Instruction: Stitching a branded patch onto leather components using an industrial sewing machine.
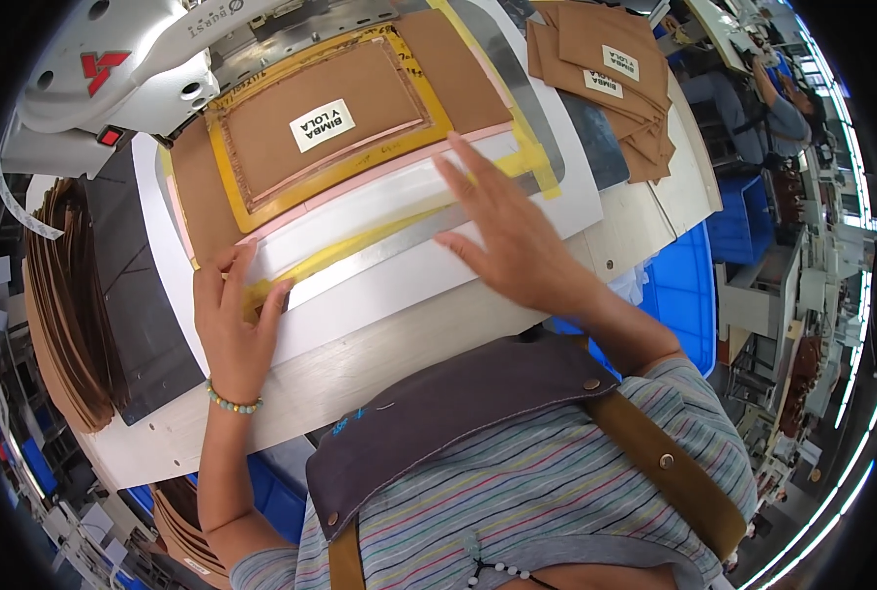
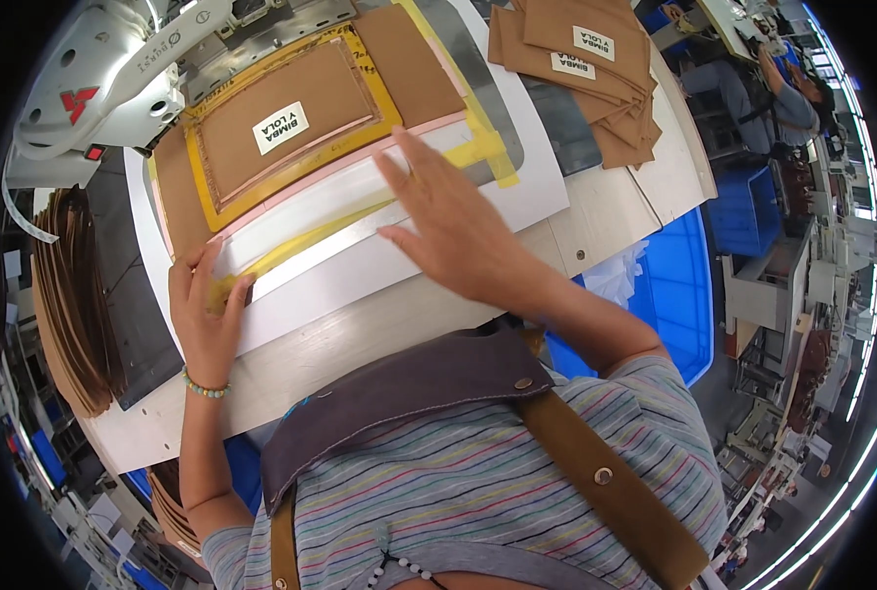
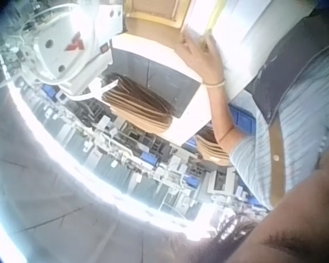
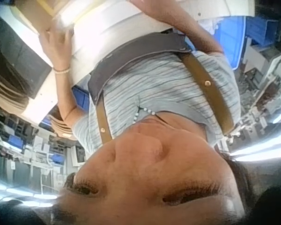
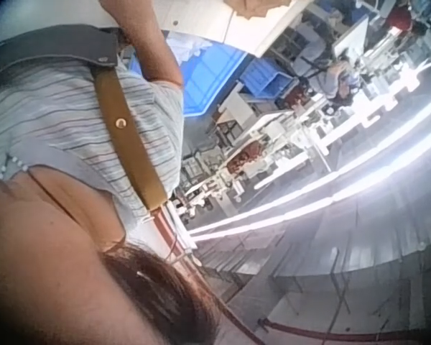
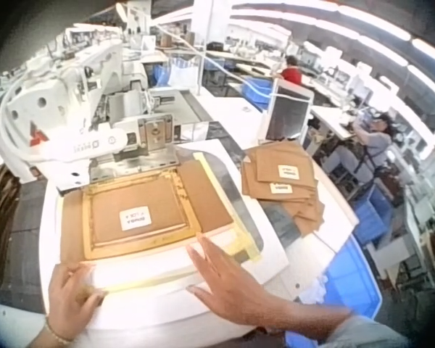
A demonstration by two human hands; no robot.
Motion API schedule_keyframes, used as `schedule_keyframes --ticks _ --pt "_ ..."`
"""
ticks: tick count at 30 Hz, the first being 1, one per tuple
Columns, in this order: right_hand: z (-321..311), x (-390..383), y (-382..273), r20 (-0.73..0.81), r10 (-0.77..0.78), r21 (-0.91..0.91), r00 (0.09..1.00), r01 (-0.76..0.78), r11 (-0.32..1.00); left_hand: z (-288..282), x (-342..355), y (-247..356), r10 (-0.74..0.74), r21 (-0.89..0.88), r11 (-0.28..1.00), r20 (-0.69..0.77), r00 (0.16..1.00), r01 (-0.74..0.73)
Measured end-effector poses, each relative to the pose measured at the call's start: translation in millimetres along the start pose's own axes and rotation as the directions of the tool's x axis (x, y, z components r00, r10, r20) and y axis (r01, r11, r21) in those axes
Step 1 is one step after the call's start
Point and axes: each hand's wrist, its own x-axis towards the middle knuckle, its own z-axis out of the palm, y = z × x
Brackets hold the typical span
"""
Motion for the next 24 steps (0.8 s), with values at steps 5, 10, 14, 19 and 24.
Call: schedule_keyframes --ticks 5,10,14,19,24 --pt "7.9 6.2 -10.0 -0.021 0.005 0.032 1.0 -0.004 0.999 4.4 3.4 4.0 0.0 -0.097 0.995 -0.003 1.0 0.0" --pt "-11.3 20.8 11.9 -0.071 0.074 0.091 0.995 -0.067 0.994 3.0 5.5 -0.3 0.055 -0.011 0.998 0.047 0.997 -0.055" --pt "-33.7 32.1 26.0 -0.026 -0.045 -0.029 0.999 0.044 0.999 -6.8 13.4 2.0 0.091 0.014 0.996 -0.017 0.996 -0.09" --pt "-42.6 86.3 52.1 -0.007 -0.252 -0.167 0.968 0.247 0.954 -8.5 47.4 -6.1 0.159 0.067 0.985 0.035 0.987 -0.161" --pt "-5.9 116.6 65.4 0.21 -0.349 -0.411 0.913 0.406 0.816 7.0 73.5 -8.7 0.145 0.089 0.982 0.205 0.968 -0.166"
